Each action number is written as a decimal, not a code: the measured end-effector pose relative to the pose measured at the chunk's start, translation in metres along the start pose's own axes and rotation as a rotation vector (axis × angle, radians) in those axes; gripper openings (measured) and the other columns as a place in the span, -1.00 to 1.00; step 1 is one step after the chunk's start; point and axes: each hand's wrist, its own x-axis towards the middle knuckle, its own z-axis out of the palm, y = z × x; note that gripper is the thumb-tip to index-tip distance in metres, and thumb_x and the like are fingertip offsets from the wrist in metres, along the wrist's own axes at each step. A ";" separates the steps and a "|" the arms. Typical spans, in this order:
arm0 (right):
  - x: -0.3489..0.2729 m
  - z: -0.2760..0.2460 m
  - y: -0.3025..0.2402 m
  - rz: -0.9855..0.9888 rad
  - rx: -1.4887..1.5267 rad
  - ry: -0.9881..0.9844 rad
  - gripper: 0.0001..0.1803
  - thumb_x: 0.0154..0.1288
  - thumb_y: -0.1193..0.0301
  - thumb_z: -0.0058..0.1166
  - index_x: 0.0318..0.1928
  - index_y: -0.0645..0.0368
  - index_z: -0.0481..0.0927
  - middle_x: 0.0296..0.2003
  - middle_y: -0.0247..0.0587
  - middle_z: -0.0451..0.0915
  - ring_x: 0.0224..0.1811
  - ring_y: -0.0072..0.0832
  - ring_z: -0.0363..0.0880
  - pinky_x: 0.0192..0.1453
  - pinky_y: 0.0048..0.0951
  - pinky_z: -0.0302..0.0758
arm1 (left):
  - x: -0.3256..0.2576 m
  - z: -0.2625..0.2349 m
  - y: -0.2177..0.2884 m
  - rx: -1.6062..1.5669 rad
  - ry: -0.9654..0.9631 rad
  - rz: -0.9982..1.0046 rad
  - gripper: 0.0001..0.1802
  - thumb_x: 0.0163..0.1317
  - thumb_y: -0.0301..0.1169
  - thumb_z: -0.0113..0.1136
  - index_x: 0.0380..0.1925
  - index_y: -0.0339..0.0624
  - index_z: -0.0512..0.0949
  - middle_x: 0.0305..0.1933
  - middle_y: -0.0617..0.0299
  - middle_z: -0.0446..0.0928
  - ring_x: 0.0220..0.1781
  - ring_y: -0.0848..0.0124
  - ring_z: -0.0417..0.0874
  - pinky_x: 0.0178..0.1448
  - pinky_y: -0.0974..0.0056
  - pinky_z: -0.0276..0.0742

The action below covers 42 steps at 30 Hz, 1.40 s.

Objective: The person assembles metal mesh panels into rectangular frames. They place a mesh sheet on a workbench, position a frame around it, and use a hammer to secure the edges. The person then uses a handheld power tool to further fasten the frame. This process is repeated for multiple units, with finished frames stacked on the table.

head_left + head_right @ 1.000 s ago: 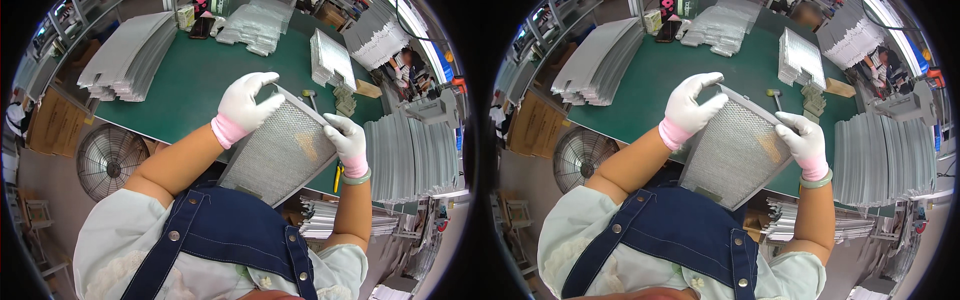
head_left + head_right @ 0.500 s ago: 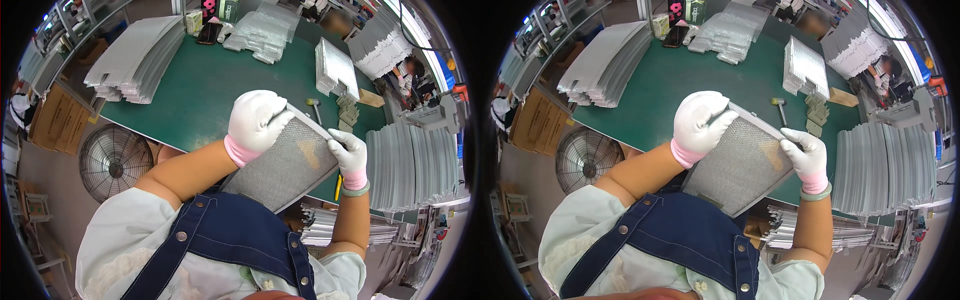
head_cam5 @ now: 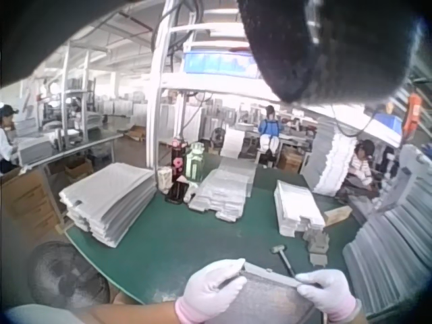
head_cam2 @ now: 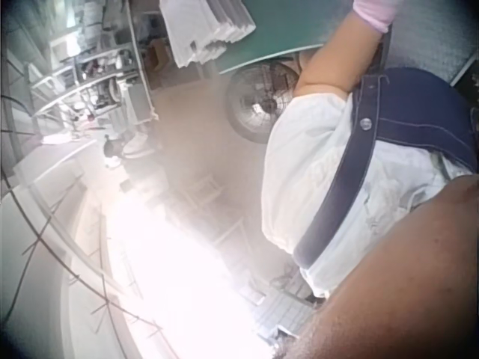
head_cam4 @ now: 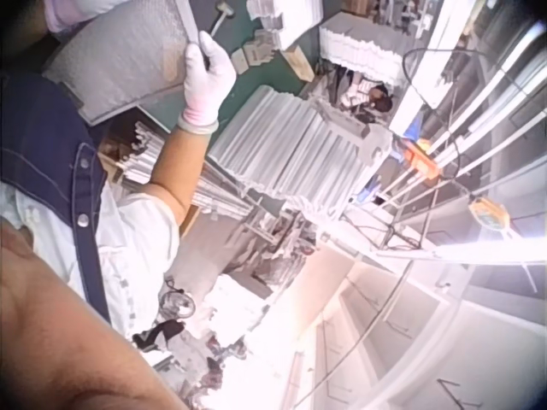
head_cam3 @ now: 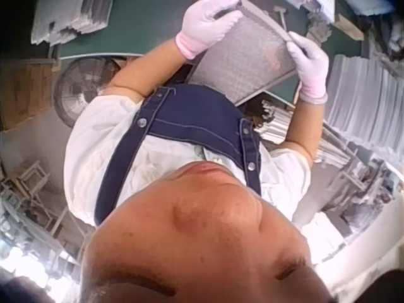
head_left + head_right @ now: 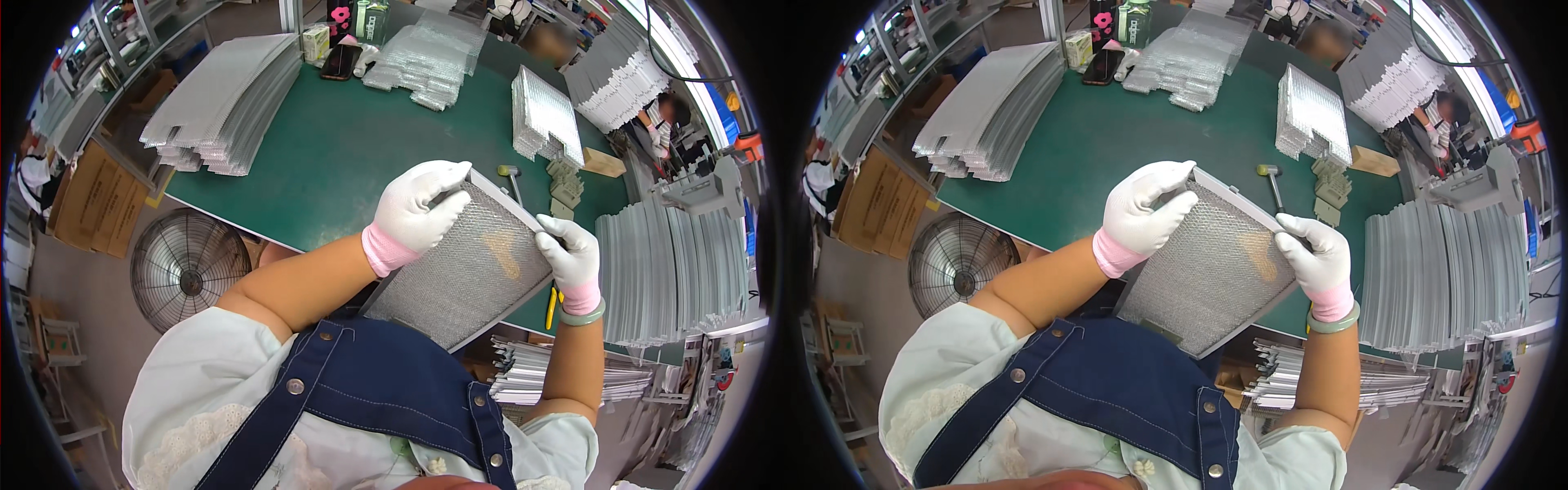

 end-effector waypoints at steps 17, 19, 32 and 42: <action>0.008 -0.015 -0.066 -0.296 -0.463 -0.154 -0.64 0.22 0.45 0.29 0.01 0.33 0.65 -0.12 -0.03 0.68 -0.03 -0.25 0.68 0.13 -0.33 0.53 | 0.018 -0.019 0.016 -0.564 -0.174 -0.392 -0.47 0.26 -0.70 0.26 0.25 -0.29 0.46 0.07 0.18 0.60 -0.03 0.53 0.59 0.05 0.40 0.55; 0.012 0.004 -0.084 -0.333 -0.447 -0.050 -0.59 0.25 0.41 0.25 0.09 0.32 0.61 -0.07 0.05 0.65 -0.01 -0.14 0.66 0.16 -0.25 0.53 | 0.016 -0.017 0.016 -0.553 -0.176 -0.397 -0.47 0.26 -0.70 0.27 0.25 -0.29 0.46 0.06 0.19 0.60 -0.04 0.54 0.59 0.04 0.41 0.55; 0.011 0.043 -0.092 -0.113 -0.420 -0.081 -0.74 0.32 0.39 0.18 -0.05 0.26 0.65 -0.27 -0.01 0.69 -0.21 -0.23 0.71 -0.04 -0.34 0.57 | 0.016 -0.027 0.021 -0.534 -0.264 -0.387 -0.48 0.23 -0.72 0.30 0.21 -0.28 0.51 0.10 0.21 0.62 -0.02 0.54 0.62 0.02 0.40 0.56; 0.019 0.039 -0.094 -0.039 -0.230 -0.164 -0.77 0.35 0.41 0.15 -0.06 0.28 0.62 -0.31 0.00 0.69 -0.26 -0.22 0.71 -0.11 -0.37 0.58 | 0.013 -0.028 0.022 -0.522 -0.258 -0.401 -0.50 0.25 -0.72 0.28 0.21 -0.28 0.50 0.09 0.19 0.63 -0.03 0.52 0.64 0.03 0.39 0.58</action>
